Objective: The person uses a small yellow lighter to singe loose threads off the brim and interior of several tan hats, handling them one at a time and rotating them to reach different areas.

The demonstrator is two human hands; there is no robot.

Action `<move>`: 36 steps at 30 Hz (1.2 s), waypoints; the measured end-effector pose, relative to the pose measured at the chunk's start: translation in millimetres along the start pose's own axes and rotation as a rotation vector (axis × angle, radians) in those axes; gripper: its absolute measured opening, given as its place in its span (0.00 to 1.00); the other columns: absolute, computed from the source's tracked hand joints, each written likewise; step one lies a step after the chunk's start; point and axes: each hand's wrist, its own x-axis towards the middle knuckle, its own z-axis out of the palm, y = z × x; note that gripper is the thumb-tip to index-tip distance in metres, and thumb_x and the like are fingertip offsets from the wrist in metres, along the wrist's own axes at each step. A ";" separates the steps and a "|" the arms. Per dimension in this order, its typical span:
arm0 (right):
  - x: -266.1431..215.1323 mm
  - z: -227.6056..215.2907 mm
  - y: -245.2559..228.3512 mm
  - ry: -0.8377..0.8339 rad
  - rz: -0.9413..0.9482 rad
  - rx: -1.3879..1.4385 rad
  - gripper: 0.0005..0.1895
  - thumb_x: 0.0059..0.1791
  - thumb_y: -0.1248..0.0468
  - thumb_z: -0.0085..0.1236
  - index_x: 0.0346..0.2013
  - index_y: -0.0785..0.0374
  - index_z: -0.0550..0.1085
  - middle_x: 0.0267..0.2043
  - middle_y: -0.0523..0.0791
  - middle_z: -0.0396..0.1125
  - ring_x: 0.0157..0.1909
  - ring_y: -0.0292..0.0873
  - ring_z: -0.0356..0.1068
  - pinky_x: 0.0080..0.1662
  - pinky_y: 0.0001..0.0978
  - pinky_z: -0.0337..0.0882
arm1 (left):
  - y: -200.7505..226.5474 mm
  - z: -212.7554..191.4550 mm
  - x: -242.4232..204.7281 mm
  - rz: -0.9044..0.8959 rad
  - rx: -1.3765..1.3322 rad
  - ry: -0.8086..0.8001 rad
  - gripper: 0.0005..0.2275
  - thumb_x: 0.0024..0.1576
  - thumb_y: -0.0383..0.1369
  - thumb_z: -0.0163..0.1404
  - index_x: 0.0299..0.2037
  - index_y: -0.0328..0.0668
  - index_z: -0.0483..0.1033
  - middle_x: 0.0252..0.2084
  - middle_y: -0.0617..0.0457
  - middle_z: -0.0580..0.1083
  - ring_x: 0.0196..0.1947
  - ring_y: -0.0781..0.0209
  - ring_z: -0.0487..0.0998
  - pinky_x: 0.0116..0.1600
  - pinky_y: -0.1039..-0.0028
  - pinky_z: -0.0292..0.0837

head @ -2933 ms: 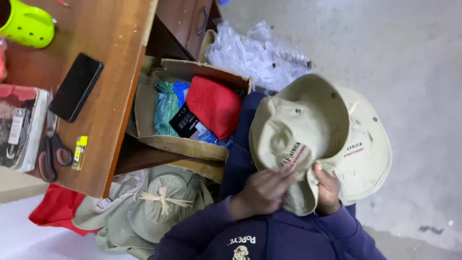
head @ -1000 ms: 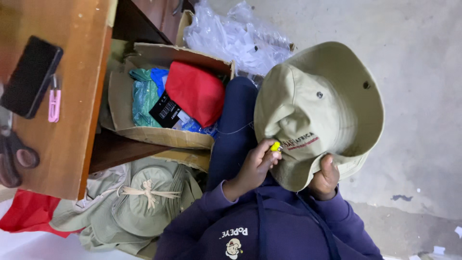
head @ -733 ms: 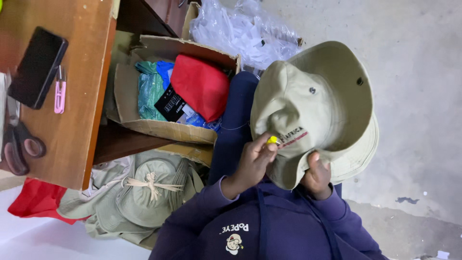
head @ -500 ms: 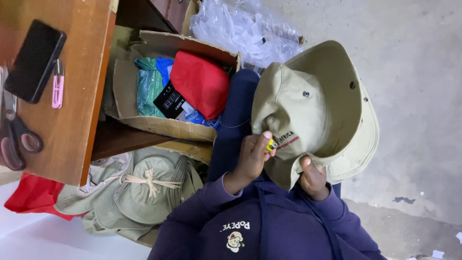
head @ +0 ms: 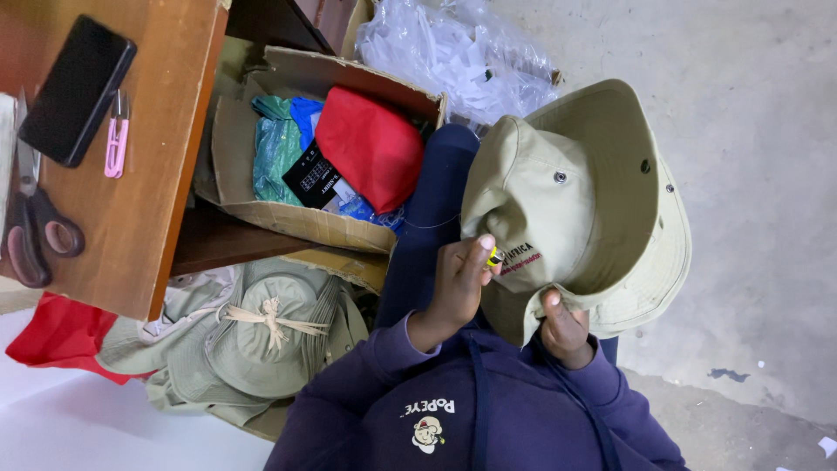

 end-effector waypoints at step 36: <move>-6.3 11.0 0.7 0.056 -0.005 0.004 0.32 0.52 0.68 0.48 0.71 0.73 0.61 0.62 0.55 0.69 0.68 0.53 0.66 0.71 0.63 0.59 | -30.9 0.3 8.0 0.005 0.057 0.054 0.23 0.63 0.40 0.46 0.14 0.40 0.73 0.08 0.54 0.60 0.14 0.68 0.60 0.23 0.77 0.58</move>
